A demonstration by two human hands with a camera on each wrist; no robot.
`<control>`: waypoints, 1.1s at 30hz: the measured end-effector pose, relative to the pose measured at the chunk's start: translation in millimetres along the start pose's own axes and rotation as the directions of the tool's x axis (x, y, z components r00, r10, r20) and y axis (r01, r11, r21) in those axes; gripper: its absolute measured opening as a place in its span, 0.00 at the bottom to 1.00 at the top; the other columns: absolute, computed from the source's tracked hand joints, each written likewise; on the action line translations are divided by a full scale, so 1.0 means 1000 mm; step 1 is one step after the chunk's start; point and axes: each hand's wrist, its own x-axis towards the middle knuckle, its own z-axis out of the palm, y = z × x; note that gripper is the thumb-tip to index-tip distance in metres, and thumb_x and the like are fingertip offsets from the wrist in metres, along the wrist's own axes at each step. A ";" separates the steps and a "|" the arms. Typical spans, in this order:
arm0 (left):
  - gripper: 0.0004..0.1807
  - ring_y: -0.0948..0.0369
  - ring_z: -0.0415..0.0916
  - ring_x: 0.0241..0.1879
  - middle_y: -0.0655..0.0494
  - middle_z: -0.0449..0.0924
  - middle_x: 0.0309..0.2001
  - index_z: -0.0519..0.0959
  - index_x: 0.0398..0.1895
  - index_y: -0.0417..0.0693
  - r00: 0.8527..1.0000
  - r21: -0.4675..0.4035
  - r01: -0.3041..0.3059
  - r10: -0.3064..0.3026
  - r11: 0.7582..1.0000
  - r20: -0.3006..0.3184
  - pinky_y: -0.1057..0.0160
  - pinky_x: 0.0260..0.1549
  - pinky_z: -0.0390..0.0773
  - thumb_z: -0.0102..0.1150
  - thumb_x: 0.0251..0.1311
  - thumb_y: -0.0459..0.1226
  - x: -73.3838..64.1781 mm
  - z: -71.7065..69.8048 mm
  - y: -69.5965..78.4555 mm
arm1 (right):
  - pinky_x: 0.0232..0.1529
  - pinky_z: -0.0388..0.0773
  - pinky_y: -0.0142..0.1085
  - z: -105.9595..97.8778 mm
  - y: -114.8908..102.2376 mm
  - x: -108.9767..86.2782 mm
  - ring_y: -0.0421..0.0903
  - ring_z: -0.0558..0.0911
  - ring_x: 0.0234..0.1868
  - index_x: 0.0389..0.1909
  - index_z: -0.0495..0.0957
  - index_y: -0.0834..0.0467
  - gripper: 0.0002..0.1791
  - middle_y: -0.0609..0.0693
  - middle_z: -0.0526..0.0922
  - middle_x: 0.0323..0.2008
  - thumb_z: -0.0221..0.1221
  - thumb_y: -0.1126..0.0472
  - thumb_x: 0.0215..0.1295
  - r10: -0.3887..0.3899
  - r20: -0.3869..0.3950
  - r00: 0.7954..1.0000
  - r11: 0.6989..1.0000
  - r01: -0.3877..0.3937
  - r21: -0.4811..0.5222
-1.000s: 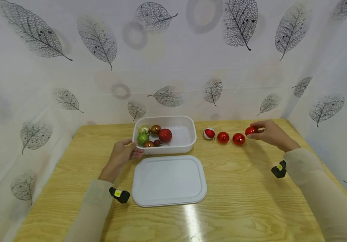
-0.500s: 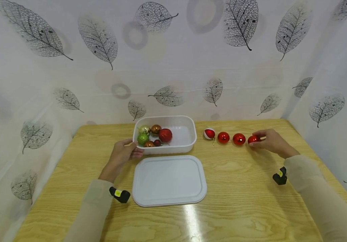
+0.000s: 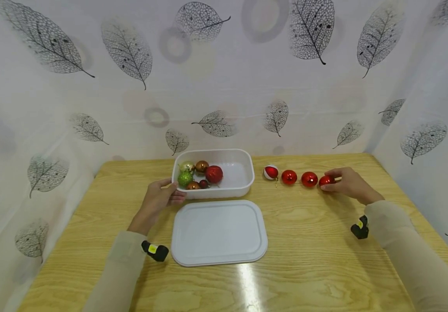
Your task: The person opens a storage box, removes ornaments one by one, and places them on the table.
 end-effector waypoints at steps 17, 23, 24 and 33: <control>0.27 0.60 0.86 0.33 0.45 0.86 0.36 0.60 0.74 0.30 1.000 0.000 -0.008 0.008 1.000 0.006 0.63 0.41 0.89 0.46 0.79 0.36 0.002 0.002 -0.001 | 0.59 0.79 0.59 -0.015 -0.006 -0.006 0.71 0.77 0.58 0.69 0.62 0.78 0.38 0.78 0.66 0.65 0.63 0.55 0.71 0.000 0.004 1.000 1.000 0.000 0.023; 0.26 0.60 0.87 0.34 0.45 0.86 0.37 0.62 0.74 0.31 1.000 0.012 0.006 -0.006 1.000 0.000 0.63 0.42 0.89 0.46 0.80 0.37 0.002 0.001 -0.002 | 0.58 0.80 0.59 -0.022 -0.014 -0.007 0.72 0.74 0.60 0.69 0.62 0.76 0.39 0.76 0.66 0.66 0.63 0.52 0.72 0.004 -0.008 1.000 1.000 -0.004 0.021; 0.26 0.60 0.87 0.34 0.45 0.86 0.37 0.61 0.74 0.31 1.000 0.011 0.009 -0.009 1.000 0.000 0.63 0.42 0.89 0.46 0.80 0.37 0.003 0.001 -0.002 | 0.59 0.79 0.60 -0.023 -0.016 -0.007 0.72 0.74 0.61 0.70 0.62 0.76 0.39 0.76 0.66 0.67 0.63 0.52 0.72 0.003 -0.009 1.000 1.000 -0.003 0.020; 0.26 0.61 0.86 0.33 0.45 0.87 0.36 0.61 0.74 0.31 1.000 0.001 0.001 -0.001 1.000 -0.001 0.64 0.41 0.89 0.46 0.79 0.36 0.003 0.000 -0.002 | 0.60 0.76 0.64 -0.031 -0.048 0.000 0.72 0.73 0.62 0.69 0.65 0.73 0.38 0.75 0.67 0.66 0.64 0.51 0.71 -0.047 -0.038 0.998 0.999 0.046 -0.026</control>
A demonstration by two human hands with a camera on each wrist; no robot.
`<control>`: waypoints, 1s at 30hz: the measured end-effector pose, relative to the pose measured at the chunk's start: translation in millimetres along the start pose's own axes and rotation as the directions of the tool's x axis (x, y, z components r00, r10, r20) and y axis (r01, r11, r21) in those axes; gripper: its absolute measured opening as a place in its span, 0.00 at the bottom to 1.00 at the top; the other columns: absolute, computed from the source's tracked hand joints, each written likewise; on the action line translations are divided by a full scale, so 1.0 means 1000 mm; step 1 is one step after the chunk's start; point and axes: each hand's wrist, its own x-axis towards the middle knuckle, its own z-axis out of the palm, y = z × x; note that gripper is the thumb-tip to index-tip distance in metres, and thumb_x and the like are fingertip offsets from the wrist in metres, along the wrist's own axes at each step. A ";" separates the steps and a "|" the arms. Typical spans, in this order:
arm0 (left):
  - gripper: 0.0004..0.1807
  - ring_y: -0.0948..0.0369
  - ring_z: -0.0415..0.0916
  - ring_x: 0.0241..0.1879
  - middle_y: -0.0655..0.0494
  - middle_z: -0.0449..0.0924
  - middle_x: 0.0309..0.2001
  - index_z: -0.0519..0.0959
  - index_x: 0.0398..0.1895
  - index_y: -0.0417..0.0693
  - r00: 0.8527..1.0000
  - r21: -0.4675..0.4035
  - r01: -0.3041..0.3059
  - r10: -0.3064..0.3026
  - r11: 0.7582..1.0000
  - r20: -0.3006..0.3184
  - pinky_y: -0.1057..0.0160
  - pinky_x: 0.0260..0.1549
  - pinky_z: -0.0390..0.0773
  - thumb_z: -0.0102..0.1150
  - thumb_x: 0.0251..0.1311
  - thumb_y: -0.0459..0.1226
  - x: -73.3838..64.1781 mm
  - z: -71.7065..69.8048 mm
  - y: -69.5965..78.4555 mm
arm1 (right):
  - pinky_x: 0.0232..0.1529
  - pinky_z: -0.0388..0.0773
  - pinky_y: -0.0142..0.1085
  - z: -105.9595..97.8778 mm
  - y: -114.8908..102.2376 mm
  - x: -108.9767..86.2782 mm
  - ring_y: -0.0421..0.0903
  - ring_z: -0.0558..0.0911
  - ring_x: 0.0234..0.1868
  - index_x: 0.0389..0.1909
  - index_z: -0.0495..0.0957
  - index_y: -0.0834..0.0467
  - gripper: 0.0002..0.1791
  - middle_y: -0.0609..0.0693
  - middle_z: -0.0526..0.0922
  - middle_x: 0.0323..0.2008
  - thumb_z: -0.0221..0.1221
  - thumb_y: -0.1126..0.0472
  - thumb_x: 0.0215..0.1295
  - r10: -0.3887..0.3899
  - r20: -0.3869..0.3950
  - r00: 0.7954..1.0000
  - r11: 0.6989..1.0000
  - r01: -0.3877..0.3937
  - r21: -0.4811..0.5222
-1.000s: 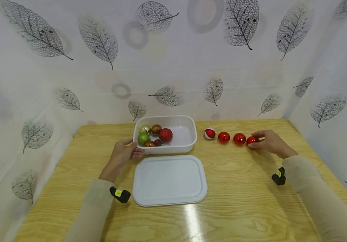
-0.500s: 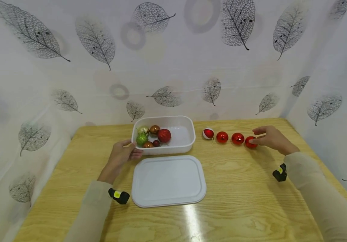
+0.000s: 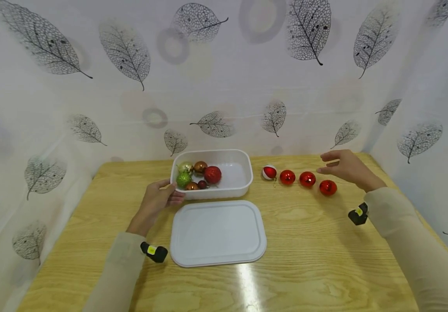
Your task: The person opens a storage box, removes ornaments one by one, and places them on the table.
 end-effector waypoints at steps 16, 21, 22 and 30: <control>0.26 0.62 0.86 0.31 0.46 0.87 0.34 0.60 0.73 0.27 1.000 -0.022 -0.025 0.025 0.999 0.009 0.66 0.38 0.89 0.46 0.79 0.34 -0.002 0.000 0.000 | 0.66 0.73 0.61 0.025 -0.072 0.025 0.67 0.73 0.65 0.68 0.70 0.68 0.32 0.67 0.70 0.67 0.65 0.56 0.70 -0.125 0.029 0.992 0.991 0.123 0.050; 0.27 0.62 0.86 0.31 0.47 0.86 0.33 0.59 0.74 0.27 1.000 -0.029 -0.018 0.018 0.999 0.003 0.66 0.37 0.89 0.46 0.79 0.34 -0.003 0.001 0.001 | 0.66 0.75 0.58 0.041 -0.089 0.036 0.64 0.75 0.65 0.67 0.71 0.66 0.31 0.65 0.73 0.66 0.66 0.56 0.68 -0.182 0.051 0.982 0.982 0.179 0.064; 0.27 0.62 0.86 0.31 0.47 0.86 0.33 0.59 0.74 0.28 1.000 -0.033 -0.015 0.015 0.999 0.003 0.66 0.37 0.89 0.46 0.79 0.34 -0.003 0.001 0.001 | 0.66 0.75 0.57 0.044 -0.093 0.038 0.64 0.75 0.64 0.67 0.72 0.66 0.31 0.64 0.73 0.66 0.67 0.56 0.68 -0.191 0.055 0.980 0.980 0.187 0.070; 0.27 0.62 0.86 0.31 0.46 0.87 0.34 0.59 0.74 0.28 1.000 -0.044 -0.010 0.010 0.999 0.001 0.66 0.37 0.89 0.47 0.79 0.34 -0.001 0.000 -0.001 | 0.61 0.81 0.53 0.072 -0.120 0.053 0.63 0.77 0.63 0.65 0.73 0.67 0.29 0.64 0.75 0.64 0.67 0.60 0.66 -0.245 0.098 0.965 0.962 0.229 0.152</control>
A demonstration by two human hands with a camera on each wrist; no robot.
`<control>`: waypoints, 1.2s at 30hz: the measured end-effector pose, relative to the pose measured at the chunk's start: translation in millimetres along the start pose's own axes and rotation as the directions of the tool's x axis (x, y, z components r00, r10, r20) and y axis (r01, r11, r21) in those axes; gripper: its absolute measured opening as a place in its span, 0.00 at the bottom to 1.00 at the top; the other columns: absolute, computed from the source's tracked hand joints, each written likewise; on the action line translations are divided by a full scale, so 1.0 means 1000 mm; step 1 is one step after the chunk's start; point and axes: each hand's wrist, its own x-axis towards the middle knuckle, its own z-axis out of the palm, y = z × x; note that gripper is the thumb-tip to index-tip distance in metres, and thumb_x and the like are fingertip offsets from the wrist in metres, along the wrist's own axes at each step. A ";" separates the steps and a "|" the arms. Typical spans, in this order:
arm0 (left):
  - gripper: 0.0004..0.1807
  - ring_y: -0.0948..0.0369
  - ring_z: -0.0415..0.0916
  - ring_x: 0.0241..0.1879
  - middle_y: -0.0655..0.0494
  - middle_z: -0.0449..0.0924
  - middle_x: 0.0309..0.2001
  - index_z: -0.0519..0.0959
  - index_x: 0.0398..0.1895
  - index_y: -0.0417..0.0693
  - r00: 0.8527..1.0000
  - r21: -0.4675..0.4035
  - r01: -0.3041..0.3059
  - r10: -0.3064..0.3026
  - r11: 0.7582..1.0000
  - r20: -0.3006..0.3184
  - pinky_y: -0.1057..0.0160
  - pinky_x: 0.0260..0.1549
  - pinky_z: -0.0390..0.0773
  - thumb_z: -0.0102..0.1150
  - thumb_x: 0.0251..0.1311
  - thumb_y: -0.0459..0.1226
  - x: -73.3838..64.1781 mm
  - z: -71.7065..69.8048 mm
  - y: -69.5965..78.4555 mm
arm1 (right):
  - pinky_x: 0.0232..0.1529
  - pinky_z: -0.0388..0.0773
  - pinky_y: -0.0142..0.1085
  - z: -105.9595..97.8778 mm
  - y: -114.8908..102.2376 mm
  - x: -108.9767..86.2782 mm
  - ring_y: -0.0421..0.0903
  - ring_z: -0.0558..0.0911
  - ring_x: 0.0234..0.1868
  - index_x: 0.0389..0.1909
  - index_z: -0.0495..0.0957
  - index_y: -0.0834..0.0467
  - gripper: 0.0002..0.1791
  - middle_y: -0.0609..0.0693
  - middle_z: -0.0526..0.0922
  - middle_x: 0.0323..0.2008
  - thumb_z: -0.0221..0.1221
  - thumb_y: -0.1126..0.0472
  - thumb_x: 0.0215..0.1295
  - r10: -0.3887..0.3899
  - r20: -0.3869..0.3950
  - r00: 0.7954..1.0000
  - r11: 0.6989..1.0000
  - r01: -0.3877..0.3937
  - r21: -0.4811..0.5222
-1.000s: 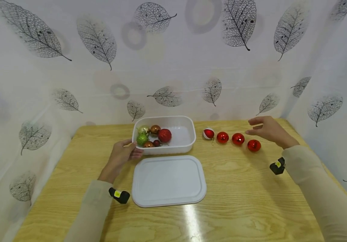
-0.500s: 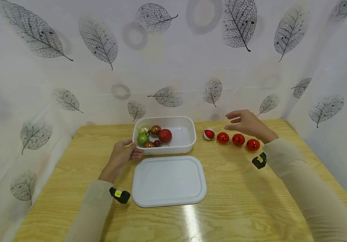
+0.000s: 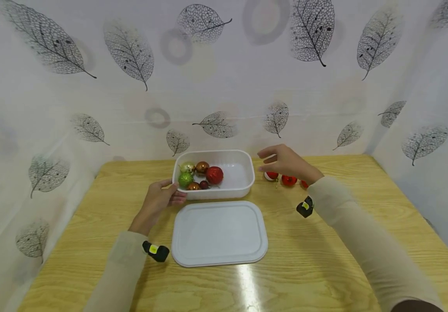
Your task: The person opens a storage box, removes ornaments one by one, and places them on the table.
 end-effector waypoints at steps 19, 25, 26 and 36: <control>0.26 0.62 0.86 0.32 0.47 0.87 0.34 0.61 0.74 0.30 1.000 0.019 0.010 -0.010 1.000 -0.009 0.65 0.39 0.89 0.47 0.79 0.36 0.001 0.000 0.001 | 0.56 0.85 0.43 0.064 -0.016 0.042 0.59 0.82 0.57 0.62 0.75 0.68 0.27 0.65 0.80 0.57 0.68 0.64 0.64 -0.041 0.098 0.994 0.984 0.022 0.178; 0.26 0.62 0.86 0.31 0.46 0.86 0.33 0.62 0.73 0.30 1.000 0.021 0.005 -0.005 1.000 -0.011 0.65 0.38 0.89 0.47 0.79 0.35 0.001 0.000 0.000 | 0.55 0.85 0.42 0.078 -0.020 0.051 0.61 0.81 0.57 0.63 0.72 0.72 0.29 0.69 0.76 0.59 0.68 0.66 0.64 -0.018 0.119 0.993 0.979 -0.007 0.203; 0.26 0.62 0.86 0.31 0.46 0.87 0.34 0.62 0.73 0.30 1.000 0.021 0.005 -0.005 1.000 -0.011 0.65 0.38 0.89 0.47 0.79 0.35 0.001 0.000 0.000 | 0.55 0.85 0.42 0.080 -0.020 0.053 0.62 0.81 0.58 0.64 0.72 0.72 0.29 0.69 0.76 0.60 0.68 0.66 0.64 -0.016 0.120 0.993 0.979 -0.009 0.204; 0.25 0.62 0.86 0.30 0.46 0.86 0.33 0.63 0.72 0.29 1.000 0.018 -0.004 0.005 1.000 -0.017 0.65 0.38 0.89 0.47 0.79 0.35 0.002 0.001 0.000 | 0.44 0.89 0.37 0.100 -0.018 0.066 0.57 0.82 0.53 0.65 0.72 0.70 0.32 0.67 0.76 0.59 0.70 0.64 0.62 0.027 0.107 0.994 0.985 -0.045 0.169</control>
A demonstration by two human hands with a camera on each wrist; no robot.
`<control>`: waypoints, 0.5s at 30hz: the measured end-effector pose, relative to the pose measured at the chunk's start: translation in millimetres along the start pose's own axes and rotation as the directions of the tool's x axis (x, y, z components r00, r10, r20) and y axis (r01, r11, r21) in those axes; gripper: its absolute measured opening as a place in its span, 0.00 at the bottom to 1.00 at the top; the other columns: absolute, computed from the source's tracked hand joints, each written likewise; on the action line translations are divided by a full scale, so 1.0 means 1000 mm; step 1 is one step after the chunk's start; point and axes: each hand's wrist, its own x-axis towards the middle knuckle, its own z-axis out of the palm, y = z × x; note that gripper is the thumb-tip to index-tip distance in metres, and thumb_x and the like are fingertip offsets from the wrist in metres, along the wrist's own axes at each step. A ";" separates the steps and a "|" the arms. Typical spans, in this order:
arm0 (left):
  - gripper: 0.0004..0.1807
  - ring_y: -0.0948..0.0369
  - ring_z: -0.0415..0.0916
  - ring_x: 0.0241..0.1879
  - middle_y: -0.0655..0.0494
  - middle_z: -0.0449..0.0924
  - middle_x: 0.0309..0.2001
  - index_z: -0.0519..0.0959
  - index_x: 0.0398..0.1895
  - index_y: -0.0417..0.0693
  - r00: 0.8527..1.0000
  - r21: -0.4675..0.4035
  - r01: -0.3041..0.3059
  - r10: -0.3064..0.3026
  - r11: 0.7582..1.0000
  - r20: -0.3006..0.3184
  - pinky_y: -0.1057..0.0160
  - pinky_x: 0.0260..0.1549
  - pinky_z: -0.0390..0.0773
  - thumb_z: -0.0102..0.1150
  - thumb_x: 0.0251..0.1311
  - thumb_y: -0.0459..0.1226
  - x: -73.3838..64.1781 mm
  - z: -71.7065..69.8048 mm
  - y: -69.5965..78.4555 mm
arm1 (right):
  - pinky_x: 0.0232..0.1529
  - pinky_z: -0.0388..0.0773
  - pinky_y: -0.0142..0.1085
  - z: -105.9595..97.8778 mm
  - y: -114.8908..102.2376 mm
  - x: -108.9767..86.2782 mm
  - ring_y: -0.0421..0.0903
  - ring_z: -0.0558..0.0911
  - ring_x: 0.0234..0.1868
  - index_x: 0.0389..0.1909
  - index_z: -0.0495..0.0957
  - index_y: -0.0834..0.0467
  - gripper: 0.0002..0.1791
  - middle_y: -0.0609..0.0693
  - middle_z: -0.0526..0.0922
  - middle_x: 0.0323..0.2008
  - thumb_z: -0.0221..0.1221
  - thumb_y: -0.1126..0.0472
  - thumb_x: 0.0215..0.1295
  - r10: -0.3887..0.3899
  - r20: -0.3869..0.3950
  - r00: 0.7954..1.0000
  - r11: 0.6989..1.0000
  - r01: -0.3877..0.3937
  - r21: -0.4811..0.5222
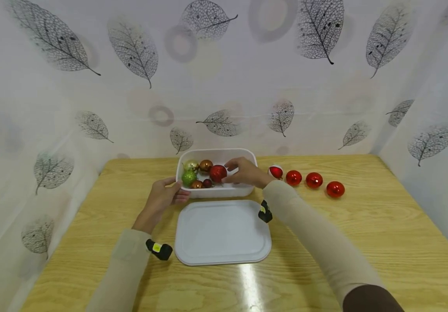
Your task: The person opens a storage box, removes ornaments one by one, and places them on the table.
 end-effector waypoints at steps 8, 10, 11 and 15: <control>0.25 0.61 0.86 0.30 0.46 0.87 0.32 0.63 0.72 0.29 1.000 -0.004 0.009 -0.009 1.000 -0.001 0.64 0.37 0.89 0.47 0.79 0.35 0.002 0.000 -0.001 | 0.42 0.89 0.39 0.008 0.000 0.009 0.56 0.84 0.47 0.66 0.69 0.71 0.35 0.67 0.78 0.59 0.71 0.65 0.61 0.029 -0.030 0.999 0.999 -0.029 0.020; 0.25 0.61 0.86 0.30 0.46 0.87 0.32 0.63 0.72 0.29 1.000 -0.005 0.006 -0.006 1.000 0.002 0.64 0.37 0.89 0.47 0.79 0.35 0.002 0.000 -0.001 | 0.40 0.89 0.39 0.010 0.001 0.012 0.56 0.85 0.46 0.66 0.69 0.71 0.35 0.67 0.78 0.59 0.72 0.65 0.60 0.032 -0.039 0.999 0.999 -0.031 0.024; 0.25 0.62 0.86 0.30 0.46 0.87 0.32 0.63 0.72 0.29 1.000 -0.006 0.004 -0.004 1.000 0.003 0.64 0.37 0.89 0.47 0.79 0.35 0.001 0.000 -0.001 | 0.40 0.89 0.38 0.010 0.001 0.013 0.56 0.85 0.45 0.66 0.69 0.71 0.35 0.67 0.78 0.59 0.72 0.64 0.60 0.033 -0.041 0.999 0.999 -0.032 0.021; 0.25 0.62 0.86 0.29 0.46 0.86 0.32 0.63 0.72 0.28 1.000 -0.004 -0.005 0.005 1.000 0.001 0.64 0.37 0.89 0.46 0.79 0.34 0.000 0.000 0.000 | 0.39 0.89 0.38 0.014 0.001 0.017 0.55 0.85 0.43 0.67 0.68 0.71 0.36 0.66 0.78 0.59 0.72 0.63 0.61 0.046 -0.047 0.998 0.999 -0.046 0.012</control>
